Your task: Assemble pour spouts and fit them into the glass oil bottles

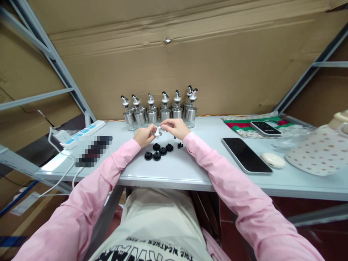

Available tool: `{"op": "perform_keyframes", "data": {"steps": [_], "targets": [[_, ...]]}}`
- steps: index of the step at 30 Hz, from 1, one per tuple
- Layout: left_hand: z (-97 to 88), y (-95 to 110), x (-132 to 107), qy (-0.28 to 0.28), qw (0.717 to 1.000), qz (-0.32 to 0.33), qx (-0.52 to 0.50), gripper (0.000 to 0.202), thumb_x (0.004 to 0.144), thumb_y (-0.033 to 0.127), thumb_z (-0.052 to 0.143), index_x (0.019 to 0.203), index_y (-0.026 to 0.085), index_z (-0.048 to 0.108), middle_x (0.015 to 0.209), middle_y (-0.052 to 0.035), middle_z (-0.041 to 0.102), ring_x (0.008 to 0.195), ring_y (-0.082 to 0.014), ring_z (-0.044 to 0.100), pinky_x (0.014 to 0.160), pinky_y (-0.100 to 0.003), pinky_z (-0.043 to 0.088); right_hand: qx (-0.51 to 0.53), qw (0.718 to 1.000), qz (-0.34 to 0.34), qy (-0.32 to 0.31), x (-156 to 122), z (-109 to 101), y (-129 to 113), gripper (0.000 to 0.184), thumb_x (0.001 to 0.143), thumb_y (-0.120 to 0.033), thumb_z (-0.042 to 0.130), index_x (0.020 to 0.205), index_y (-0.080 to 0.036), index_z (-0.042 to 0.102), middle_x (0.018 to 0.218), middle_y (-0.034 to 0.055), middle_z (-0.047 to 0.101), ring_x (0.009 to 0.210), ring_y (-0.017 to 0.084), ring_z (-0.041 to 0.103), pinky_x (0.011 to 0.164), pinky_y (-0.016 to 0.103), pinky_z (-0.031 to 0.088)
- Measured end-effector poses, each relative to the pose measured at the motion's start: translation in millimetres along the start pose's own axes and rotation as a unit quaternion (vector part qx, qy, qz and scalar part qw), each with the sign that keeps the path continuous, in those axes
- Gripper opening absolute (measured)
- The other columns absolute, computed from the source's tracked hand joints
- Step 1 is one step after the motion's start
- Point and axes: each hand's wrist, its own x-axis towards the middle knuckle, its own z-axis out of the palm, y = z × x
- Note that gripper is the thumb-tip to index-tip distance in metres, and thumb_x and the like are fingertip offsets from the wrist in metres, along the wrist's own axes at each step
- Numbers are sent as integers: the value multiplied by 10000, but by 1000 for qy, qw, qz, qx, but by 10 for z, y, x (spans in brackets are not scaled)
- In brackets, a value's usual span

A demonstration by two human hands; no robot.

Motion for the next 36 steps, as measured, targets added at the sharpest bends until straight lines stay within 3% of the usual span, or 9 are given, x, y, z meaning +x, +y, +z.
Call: {"op": "perform_keyframes", "data": {"steps": [8,11,15,18,21,24,29,36], "targets": [[56,-38,6,23,991,104,75,104,783,240,508,740,190,589,675,-5,651,655,-156,607,646,-256,395,-14,1000,-18,-19,-6,26,1,309,716,-427,585,736,-132,675,572,25,619,529,109,519,536,227,400],[67,-53,17,21,986,133,95,133,800,258,502,749,185,602,740,-16,672,661,-154,607,654,-266,398,-33,999,-13,-21,-4,19,-14,319,711,-438,586,713,-130,671,533,14,590,500,95,481,518,222,378],[69,-74,27,14,986,126,112,173,828,241,471,794,191,632,772,-26,682,690,-163,617,627,-262,388,-50,998,2,-37,26,-52,4,341,697,-465,590,723,-135,671,561,19,602,515,95,487,533,225,380],[61,-83,24,13,987,121,109,184,822,218,466,808,202,649,775,-22,685,707,-162,620,621,-255,383,-53,989,72,-121,60,-195,103,366,670,-487,600,706,-130,673,547,18,597,489,94,481,515,231,387],[56,-84,17,9,987,122,104,181,807,211,476,791,205,656,775,-21,687,710,-161,618,621,-252,383,-76,957,138,-243,72,-350,262,308,566,-429,692,673,-140,694,576,18,633,508,103,507,529,236,407],[61,-84,12,8,987,127,100,181,797,206,477,780,206,657,771,-20,686,699,-157,612,624,-251,383,-107,937,160,-290,58,-423,398,267,496,-372,743,667,-167,723,650,18,684,604,140,581,606,246,439],[71,-89,13,7,987,126,100,188,808,221,467,748,195,644,739,-23,675,670,-149,599,630,-249,381,-145,927,159,-307,40,-392,468,234,518,-358,741,676,-185,746,683,16,707,683,169,620,667,250,453],[36,-57,8,-2,986,122,117,202,816,250,464,714,187,627,717,-24,666,657,-157,596,610,-258,366,-194,926,142,-292,41,-337,511,214,555,-368,736,686,-198,744,668,5,708,667,154,626,634,225,449]]}}
